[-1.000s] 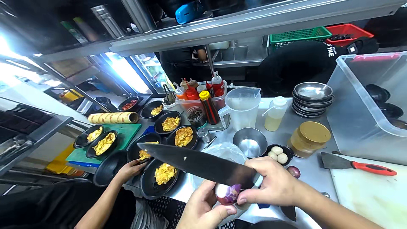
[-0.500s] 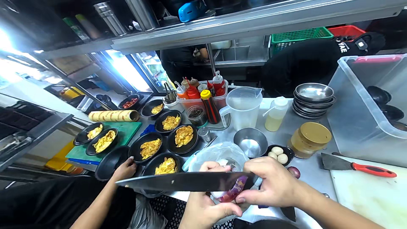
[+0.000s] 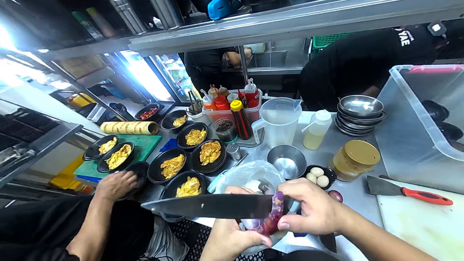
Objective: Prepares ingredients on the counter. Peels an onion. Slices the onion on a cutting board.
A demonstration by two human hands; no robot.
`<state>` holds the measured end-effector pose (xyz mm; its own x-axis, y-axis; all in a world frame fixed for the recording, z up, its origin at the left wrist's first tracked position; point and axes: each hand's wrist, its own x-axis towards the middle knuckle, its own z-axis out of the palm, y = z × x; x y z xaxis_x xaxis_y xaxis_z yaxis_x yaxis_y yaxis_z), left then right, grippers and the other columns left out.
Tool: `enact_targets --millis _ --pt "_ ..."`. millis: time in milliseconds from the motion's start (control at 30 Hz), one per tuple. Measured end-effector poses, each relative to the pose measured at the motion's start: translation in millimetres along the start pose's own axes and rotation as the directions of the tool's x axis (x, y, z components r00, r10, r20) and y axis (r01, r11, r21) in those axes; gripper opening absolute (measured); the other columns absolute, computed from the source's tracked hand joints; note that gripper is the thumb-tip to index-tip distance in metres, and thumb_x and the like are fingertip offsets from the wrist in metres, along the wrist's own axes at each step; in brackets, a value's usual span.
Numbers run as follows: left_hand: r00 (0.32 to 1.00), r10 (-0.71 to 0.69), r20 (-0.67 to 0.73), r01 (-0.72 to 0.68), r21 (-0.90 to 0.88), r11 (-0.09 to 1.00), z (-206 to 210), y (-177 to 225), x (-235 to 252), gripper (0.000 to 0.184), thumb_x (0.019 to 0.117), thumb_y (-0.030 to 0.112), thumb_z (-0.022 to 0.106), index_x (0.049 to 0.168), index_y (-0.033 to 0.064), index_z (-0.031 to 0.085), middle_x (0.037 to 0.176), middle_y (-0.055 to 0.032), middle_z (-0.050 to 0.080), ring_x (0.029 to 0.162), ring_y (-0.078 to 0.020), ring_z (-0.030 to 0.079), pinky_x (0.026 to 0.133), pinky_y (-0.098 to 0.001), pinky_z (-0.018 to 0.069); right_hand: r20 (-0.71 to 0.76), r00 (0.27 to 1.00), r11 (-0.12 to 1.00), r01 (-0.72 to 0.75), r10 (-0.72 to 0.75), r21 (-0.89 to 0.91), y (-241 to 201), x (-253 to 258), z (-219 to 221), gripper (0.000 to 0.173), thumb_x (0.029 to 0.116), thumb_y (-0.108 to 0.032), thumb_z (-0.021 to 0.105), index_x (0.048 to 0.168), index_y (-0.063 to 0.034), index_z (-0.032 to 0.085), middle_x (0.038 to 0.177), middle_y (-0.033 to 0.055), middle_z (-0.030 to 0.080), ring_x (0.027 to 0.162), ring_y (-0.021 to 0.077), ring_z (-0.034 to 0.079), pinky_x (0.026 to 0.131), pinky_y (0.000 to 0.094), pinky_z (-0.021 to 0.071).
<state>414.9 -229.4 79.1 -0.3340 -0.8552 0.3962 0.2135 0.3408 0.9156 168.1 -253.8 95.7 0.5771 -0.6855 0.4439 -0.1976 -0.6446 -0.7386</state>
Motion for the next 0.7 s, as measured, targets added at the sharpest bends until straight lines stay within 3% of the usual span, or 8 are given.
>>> enact_targets --millis 67,133,200,267,333,533,600,700 --pt "0.998 -0.020 0.066 0.026 -0.080 0.996 1 -2 0 0.081 0.0668 0.028 0.097 0.135 0.0205 0.054 0.120 -0.0018 0.069 0.107 -0.0133 0.068 0.092 -0.0317 0.0593 -0.006 1.000 1.000 0.008 -0.008 0.022 1 1 1 0.056 0.0981 -0.064 0.055 0.093 -0.0096 0.068 0.077 0.0013 0.064 0.078 0.0090 0.064 0.066 0.0310 0.0529" --pt "0.986 -0.069 0.151 0.099 -0.197 0.975 -2 -4 -4 0.073 0.0793 0.029 0.089 0.143 0.0187 0.055 0.128 -0.0036 0.068 0.110 -0.0145 0.068 0.094 -0.0338 0.0594 -0.014 1.000 0.998 0.012 -0.011 0.062 2 1 1 0.055 0.0994 -0.062 0.054 0.092 -0.0096 0.068 0.077 0.0007 0.065 0.077 0.0072 0.064 0.066 0.0293 0.0525" --pt "0.978 -0.143 0.150 0.186 -0.328 0.926 -4 -5 -9 0.045 0.0936 0.033 0.075 0.134 0.0184 0.063 0.117 -0.0039 0.072 0.093 -0.0108 0.071 0.076 -0.0275 0.0610 -0.014 1.000 0.993 0.012 -0.010 0.120 3 1 -2 0.052 0.1009 -0.058 0.055 0.095 -0.0094 0.070 0.080 -0.0002 0.067 0.081 0.0045 0.065 0.069 0.0268 0.0538" --pt "0.965 -0.231 0.125 0.262 -0.487 0.833 -4 -2 -10 0.033 0.0998 0.025 0.067 0.130 0.0123 0.064 0.115 -0.0111 0.072 0.091 -0.0171 0.073 0.075 -0.0328 0.0625 -0.006 1.000 0.985 0.004 -0.003 0.173 2 2 -4 0.050 0.1018 -0.056 0.055 0.099 -0.0089 0.072 0.085 -0.0013 0.070 0.086 0.0018 0.066 0.074 0.0245 0.0553" --pt "0.944 -0.328 0.025 0.290 -0.532 0.795 -2 2 -11 0.030 0.0965 0.021 0.071 0.124 0.0095 0.066 0.110 -0.0121 0.074 0.093 -0.0186 0.074 0.083 -0.0369 0.0624 0.007 1.000 0.976 0.005 -0.007 0.216 2 3 -6 0.047 0.1025 -0.053 0.056 0.103 -0.0083 0.072 0.089 -0.0023 0.072 0.089 -0.0003 0.067 0.078 0.0228 0.0562" --pt "0.845 -0.382 -0.375 0.178 -0.475 0.862 10 5 -6 0.048 0.0818 0.022 0.087 0.114 -0.0021 0.061 0.096 -0.0167 0.073 0.085 -0.0207 0.074 0.080 -0.0384 0.0629 0.052 0.999 0.984 -0.009 0.000 0.180 6 7 -5 0.045 0.1031 -0.051 0.056 0.101 -0.0095 0.072 0.087 -0.0026 0.071 0.086 0.0012 0.066 0.075 0.0248 0.0558" --pt "0.799 -0.386 -0.460 0.161 -0.455 0.876 11 6 -4 0.039 0.0869 0.015 0.079 0.115 -0.0033 0.059 0.096 -0.0179 0.073 0.085 -0.0217 0.074 0.078 -0.0398 0.0634 0.048 0.999 0.982 -0.001 -0.008 0.189 5 8 -2 0.045 0.1029 -0.051 0.056 0.100 -0.0093 0.073 0.085 -0.0026 0.070 0.085 0.0009 0.066 0.074 0.0242 0.0555" --pt "0.707 -0.427 -0.564 0.153 -0.468 0.871 7 4 0 0.016 0.1015 0.006 0.052 0.114 -0.0025 0.056 0.091 -0.0180 0.071 0.081 -0.0216 0.073 0.075 -0.0380 0.0630 0.019 1.000 0.988 0.006 -0.009 0.156 3 11 -1 0.045 0.1021 -0.052 0.057 0.099 -0.0107 0.073 0.085 -0.0036 0.071 0.086 0.0006 0.067 0.075 0.0243 0.0562"
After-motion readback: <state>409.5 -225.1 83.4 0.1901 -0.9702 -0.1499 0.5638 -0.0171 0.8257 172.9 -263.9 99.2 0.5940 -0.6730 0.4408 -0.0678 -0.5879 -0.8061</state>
